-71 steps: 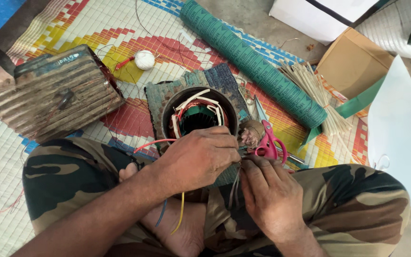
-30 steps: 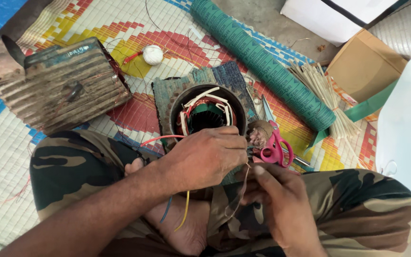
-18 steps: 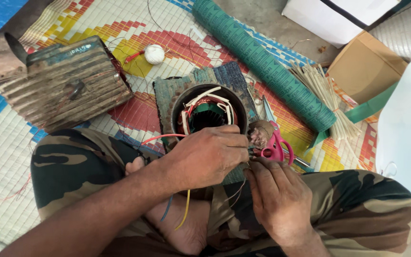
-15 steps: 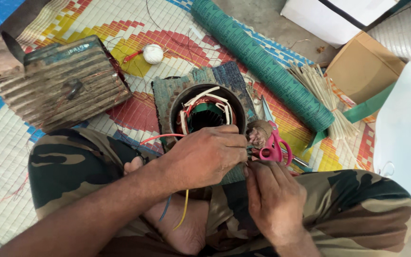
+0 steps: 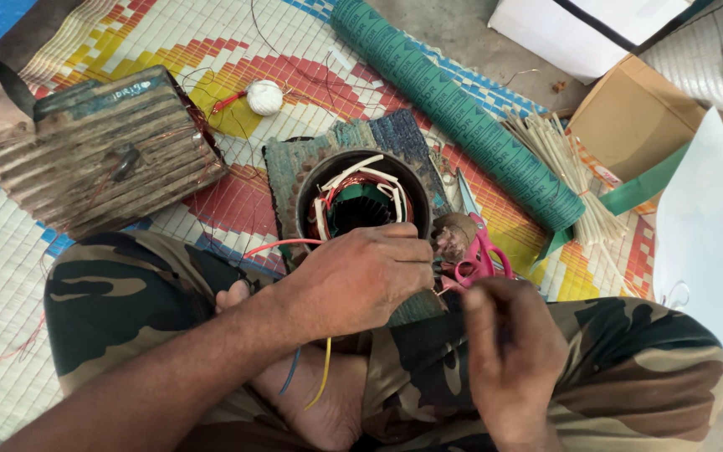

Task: The person sits on a floor mat repairing an electric motor stator. They strip old winding wires, cut insulation with pliers and scissors, and insert thin wooden wedges into the stator slots, pressing the coils and wedges into place by hand.

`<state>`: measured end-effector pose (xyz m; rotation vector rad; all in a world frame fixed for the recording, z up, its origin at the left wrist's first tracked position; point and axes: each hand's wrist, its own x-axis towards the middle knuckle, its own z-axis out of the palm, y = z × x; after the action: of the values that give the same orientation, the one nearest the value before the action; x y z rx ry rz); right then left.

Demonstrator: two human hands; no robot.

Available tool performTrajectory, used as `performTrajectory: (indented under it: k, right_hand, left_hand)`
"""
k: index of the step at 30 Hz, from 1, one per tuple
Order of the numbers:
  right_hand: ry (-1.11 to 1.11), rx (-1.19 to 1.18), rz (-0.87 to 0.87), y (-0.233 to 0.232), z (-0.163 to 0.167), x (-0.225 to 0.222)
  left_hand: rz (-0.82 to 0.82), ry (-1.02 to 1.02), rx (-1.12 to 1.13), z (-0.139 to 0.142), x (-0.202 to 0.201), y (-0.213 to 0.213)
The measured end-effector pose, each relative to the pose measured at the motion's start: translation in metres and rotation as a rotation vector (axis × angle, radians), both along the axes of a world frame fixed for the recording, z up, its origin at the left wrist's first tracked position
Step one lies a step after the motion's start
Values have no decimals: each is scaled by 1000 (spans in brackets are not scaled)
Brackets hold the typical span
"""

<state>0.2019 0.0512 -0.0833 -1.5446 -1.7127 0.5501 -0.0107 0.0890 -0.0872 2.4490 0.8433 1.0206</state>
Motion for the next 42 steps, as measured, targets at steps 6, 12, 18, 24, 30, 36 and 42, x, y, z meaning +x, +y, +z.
performTrajectory:
  k: [6, 12, 18, 24, 30, 36, 42]
  right_hand:
    - [-443, 433, 301, 2, 9, -6]
    - [-270, 294, 274, -1, 0, -4]
    - [170, -256, -202, 3, -2, 14]
    - [1121, -857, -221, 29, -25, 33]
    - [1286, -845, -161, 38, -40, 35]
    - [1040, -484, -107, 26, -24, 34]
    - [797, -270, 51, 35, -20, 22]
  left_hand:
    - [17, 16, -29, 0, 2, 0]
    - [9, 9, -12, 1, 1, 0]
    - [-3, -5, -30, 1, 0, 1]
    - [24, -45, -111, 2, 0, -1]
    - [35, -55, -144, 3, 1, -1]
    - [12, -24, -72, 2, -1, 1]
    - [12, 8, -67, 2, -1, 2]
